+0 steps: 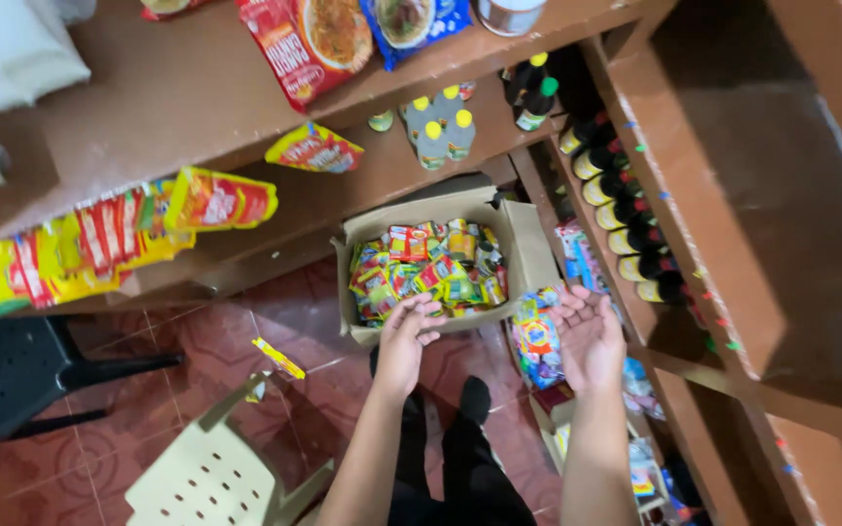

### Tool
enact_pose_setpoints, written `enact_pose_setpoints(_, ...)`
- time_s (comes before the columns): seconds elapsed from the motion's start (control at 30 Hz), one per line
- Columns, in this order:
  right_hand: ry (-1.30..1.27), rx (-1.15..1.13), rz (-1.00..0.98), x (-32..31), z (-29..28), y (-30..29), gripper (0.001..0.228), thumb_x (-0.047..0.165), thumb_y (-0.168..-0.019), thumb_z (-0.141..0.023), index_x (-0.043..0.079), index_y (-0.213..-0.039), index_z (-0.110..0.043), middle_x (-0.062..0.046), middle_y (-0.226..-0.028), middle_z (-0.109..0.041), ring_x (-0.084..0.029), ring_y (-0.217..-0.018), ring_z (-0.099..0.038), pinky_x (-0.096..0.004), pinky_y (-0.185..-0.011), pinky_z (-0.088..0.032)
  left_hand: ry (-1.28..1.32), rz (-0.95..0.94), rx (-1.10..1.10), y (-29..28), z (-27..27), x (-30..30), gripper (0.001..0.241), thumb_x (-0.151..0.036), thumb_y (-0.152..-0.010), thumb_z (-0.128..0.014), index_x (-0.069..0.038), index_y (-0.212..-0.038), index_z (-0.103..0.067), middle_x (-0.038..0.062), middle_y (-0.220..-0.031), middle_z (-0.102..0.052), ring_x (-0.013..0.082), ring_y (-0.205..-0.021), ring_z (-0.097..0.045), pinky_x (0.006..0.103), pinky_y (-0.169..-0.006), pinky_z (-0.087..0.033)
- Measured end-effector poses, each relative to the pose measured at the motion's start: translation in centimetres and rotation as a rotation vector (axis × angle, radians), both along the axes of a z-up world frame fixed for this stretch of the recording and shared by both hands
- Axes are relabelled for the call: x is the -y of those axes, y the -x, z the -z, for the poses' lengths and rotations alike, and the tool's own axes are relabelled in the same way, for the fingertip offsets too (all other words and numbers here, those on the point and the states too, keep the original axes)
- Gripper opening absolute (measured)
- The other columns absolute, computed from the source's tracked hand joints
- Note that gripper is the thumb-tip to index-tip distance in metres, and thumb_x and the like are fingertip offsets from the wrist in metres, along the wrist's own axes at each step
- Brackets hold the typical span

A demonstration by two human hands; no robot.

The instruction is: Organize canned goods and condiment packets on store shelves by transferring them from a floor-level box.

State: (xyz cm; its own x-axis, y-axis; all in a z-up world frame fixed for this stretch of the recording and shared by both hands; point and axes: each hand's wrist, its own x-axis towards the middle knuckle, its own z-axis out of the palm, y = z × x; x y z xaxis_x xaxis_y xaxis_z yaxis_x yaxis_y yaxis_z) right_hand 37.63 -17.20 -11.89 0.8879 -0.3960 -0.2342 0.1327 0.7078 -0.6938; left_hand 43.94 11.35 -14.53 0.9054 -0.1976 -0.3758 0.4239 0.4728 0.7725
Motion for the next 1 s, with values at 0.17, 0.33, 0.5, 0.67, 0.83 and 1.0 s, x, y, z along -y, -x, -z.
enact_pose_setpoints(0.17,0.000,-0.103,0.063,-1.9,3.7,-3.8,0.047,0.045,-0.109,-0.047,0.002,-0.120,-0.060,-0.011,-0.108,-0.068,-0.024,-0.103,-0.064,-0.042,-0.101,-0.049,-0.050,0.097,-0.024,-5.2,4.6,-1.5,0.033,-0.019,-0.099,-0.055,-0.008,-0.130,-0.062,0.010,-0.121,-0.071,0.0186,-0.097,-0.070,0.0331,-0.083,-0.052)
enact_pose_setpoints(0.33,-0.002,-0.190,0.150,-2.3,9.6,-5.9,0.049,0.047,-0.109,-0.045,0.001,-0.119,-0.060,-0.012,-0.109,-0.068,-0.026,-0.107,-0.065,-0.042,-0.103,-0.049,-0.120,0.189,0.019,-9.9,8.8,-0.4,0.033,-0.018,-0.099,-0.055,-0.007,-0.129,-0.062,0.009,-0.120,-0.072,0.0176,-0.098,-0.071,0.0321,-0.083,-0.053)
enact_pose_setpoints(0.5,-0.024,-0.252,0.185,-0.8,17.5,-8.5,0.041,0.039,-0.106,-0.049,0.002,-0.118,-0.061,-0.013,-0.111,-0.070,-0.027,-0.109,-0.067,-0.041,-0.103,-0.050,-0.176,0.219,0.014,-12.6,16.6,2.2,0.033,-0.019,-0.100,-0.056,-0.008,-0.130,-0.063,0.008,-0.119,-0.071,0.0171,-0.097,-0.070,0.0304,-0.080,-0.052)
enact_pose_setpoints(0.67,0.153,-0.379,0.016,0.4,32.1,-13.7,0.027,0.015,-0.094,-0.062,0.003,-0.118,-0.060,-0.010,-0.111,-0.069,-0.023,-0.105,-0.067,-0.039,-0.096,-0.052,-0.210,0.288,-0.036,-14.8,26.5,7.1,0.029,-0.016,-0.099,-0.059,-0.009,-0.127,-0.063,0.006,-0.118,-0.071,0.0145,-0.097,-0.068,0.0303,-0.081,-0.052)
enact_pose_setpoints(0.83,0.398,-0.674,-0.131,3.0,48.7,-19.0,0.036,0.008,-0.089,-0.070,0.007,-0.123,-0.060,-0.004,-0.104,-0.067,-0.016,-0.088,-0.060,-0.034,-0.076,-0.050,-0.104,0.275,0.114,-17.4,48.6,12.0,0.029,-0.004,-0.091,-0.063,-0.010,-0.120,-0.064,0.002,-0.111,-0.071,0.0135,-0.093,-0.066,0.0302,-0.081,-0.053)
enact_pose_setpoints(1.0,0.871,-0.741,-0.267,5.5,54.9,-21.6,0.027,0.013,-0.089,-0.067,0.001,-0.113,-0.069,-0.008,-0.092,-0.070,-0.015,-0.079,-0.063,-0.032,-0.070,-0.051,0.620,0.137,-0.466,-18.1,73.3,14.0,0.006,-0.003,-0.105,-0.066,-0.004,-0.100,-0.063,0.006,-0.094,-0.067,0.0157,-0.092,-0.065,0.0293,-0.085,-0.053)
